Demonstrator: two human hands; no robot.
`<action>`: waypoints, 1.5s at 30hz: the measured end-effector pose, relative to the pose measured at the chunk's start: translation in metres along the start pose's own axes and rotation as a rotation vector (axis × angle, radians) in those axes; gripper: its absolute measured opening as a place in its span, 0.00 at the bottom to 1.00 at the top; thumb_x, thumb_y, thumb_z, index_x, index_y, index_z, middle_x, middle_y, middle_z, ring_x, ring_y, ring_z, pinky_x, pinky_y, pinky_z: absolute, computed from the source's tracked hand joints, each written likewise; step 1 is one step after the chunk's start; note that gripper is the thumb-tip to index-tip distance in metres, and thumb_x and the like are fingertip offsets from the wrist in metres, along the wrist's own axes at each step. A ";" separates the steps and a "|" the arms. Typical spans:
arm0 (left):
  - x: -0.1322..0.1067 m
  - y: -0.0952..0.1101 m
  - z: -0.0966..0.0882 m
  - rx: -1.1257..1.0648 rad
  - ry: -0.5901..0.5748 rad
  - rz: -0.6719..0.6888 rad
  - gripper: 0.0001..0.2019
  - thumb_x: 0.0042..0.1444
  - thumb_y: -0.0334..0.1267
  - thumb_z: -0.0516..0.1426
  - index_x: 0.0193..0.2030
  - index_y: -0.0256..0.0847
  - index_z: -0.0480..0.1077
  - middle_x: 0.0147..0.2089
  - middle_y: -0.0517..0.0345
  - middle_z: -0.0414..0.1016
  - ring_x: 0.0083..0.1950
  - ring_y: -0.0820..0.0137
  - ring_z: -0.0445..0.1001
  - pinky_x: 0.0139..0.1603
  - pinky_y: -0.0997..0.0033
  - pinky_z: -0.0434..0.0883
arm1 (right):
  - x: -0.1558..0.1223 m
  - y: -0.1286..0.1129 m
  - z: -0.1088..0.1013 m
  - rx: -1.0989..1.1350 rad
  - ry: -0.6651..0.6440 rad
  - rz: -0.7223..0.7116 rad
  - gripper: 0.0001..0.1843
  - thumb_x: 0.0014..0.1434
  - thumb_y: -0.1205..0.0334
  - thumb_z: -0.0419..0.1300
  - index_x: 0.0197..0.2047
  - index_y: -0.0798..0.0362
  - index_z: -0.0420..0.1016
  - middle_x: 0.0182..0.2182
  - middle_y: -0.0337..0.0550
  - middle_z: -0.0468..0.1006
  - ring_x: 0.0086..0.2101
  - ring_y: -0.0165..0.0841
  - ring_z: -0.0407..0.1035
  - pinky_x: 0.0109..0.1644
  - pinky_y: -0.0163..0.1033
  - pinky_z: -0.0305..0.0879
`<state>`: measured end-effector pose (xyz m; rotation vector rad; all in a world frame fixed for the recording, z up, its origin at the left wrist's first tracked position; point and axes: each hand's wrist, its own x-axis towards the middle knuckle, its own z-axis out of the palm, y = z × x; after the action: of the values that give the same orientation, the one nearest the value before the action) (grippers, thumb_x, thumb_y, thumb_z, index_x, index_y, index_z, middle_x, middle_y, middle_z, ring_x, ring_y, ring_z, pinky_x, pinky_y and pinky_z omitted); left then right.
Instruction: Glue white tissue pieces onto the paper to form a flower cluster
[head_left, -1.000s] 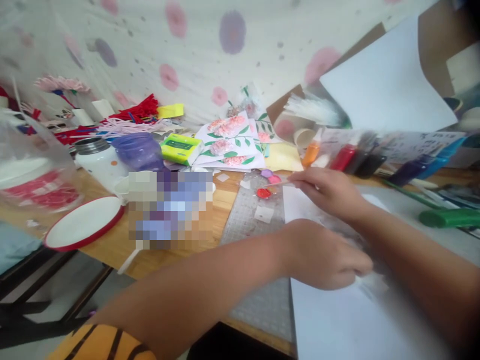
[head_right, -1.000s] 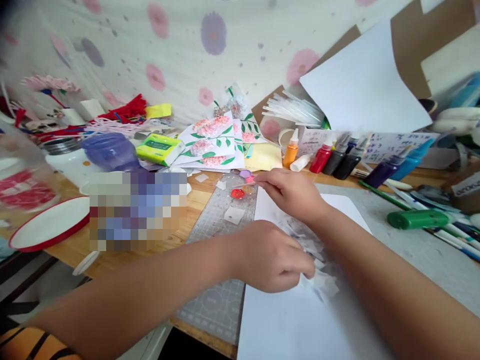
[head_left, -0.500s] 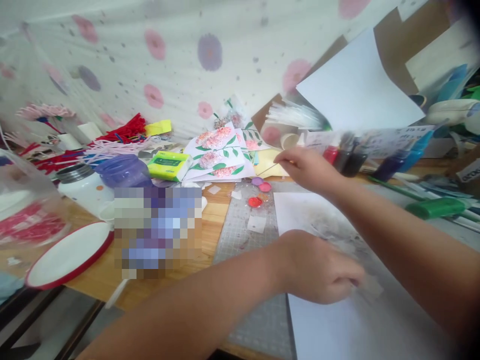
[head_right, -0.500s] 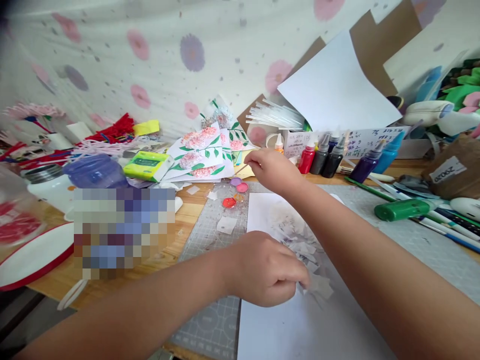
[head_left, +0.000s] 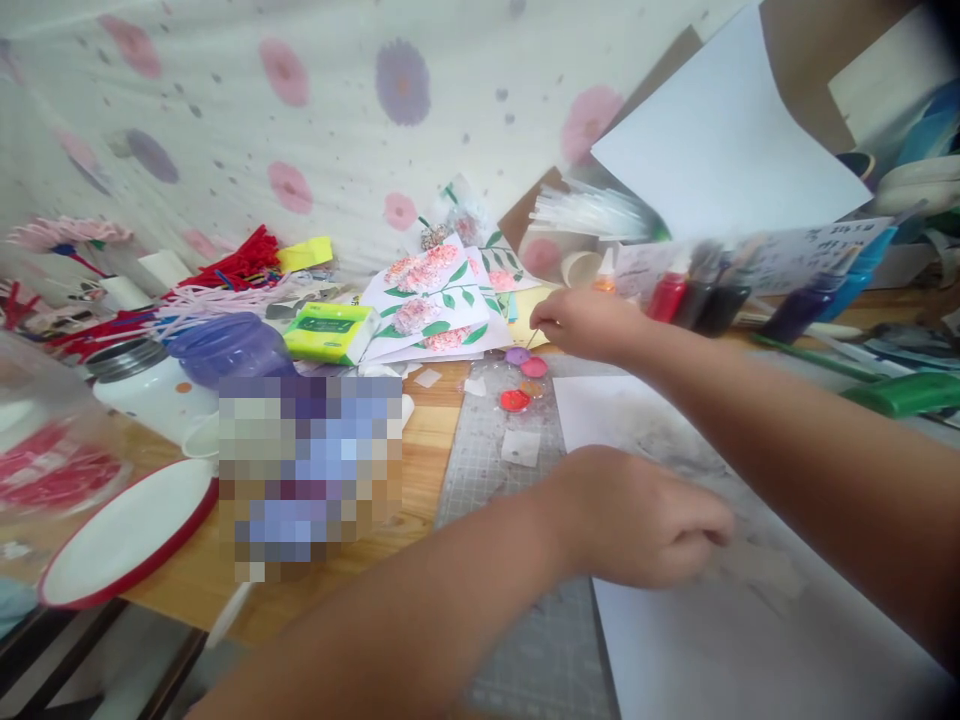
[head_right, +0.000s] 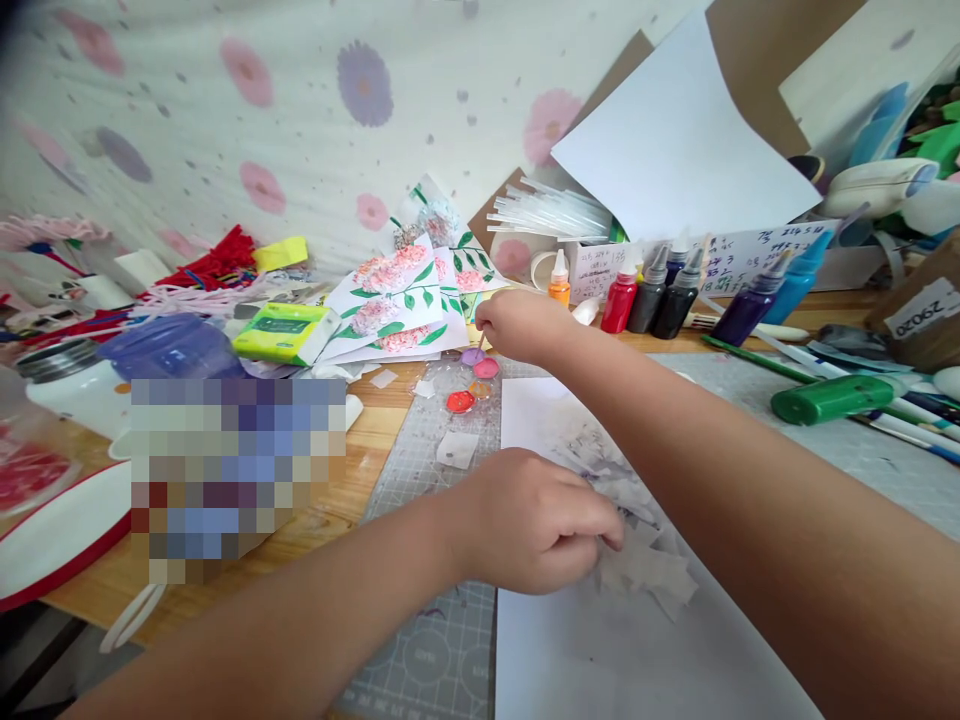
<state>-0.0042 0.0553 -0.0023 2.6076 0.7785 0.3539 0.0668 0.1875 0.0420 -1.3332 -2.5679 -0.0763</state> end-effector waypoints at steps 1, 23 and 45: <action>0.000 -0.001 0.000 0.000 0.002 0.001 0.09 0.51 0.33 0.48 0.33 0.44 0.69 0.35 0.67 0.75 0.37 0.75 0.71 0.30 0.75 0.63 | -0.001 0.000 0.000 0.001 0.003 0.005 0.16 0.53 0.64 0.47 0.39 0.49 0.74 0.40 0.41 0.74 0.38 0.35 0.65 0.29 0.35 0.56; 0.003 0.002 -0.003 0.008 -0.072 -0.006 0.10 0.51 0.31 0.46 0.33 0.43 0.68 0.35 0.67 0.74 0.38 0.75 0.70 0.27 0.76 0.60 | -0.036 0.010 -0.003 0.114 0.031 0.047 0.15 0.52 0.65 0.47 0.36 0.51 0.75 0.36 0.40 0.76 0.34 0.33 0.68 0.35 0.36 0.61; 0.003 0.003 -0.005 0.031 -0.102 0.011 0.10 0.51 0.31 0.47 0.33 0.43 0.68 0.34 0.67 0.73 0.36 0.76 0.69 0.25 0.76 0.58 | -0.044 0.012 0.002 0.075 0.047 0.041 0.18 0.55 0.65 0.45 0.41 0.51 0.74 0.42 0.40 0.75 0.41 0.35 0.67 0.43 0.40 0.63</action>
<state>-0.0016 0.0562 0.0041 2.6362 0.7412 0.2111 0.1006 0.1602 0.0284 -1.3405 -2.4778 -0.0042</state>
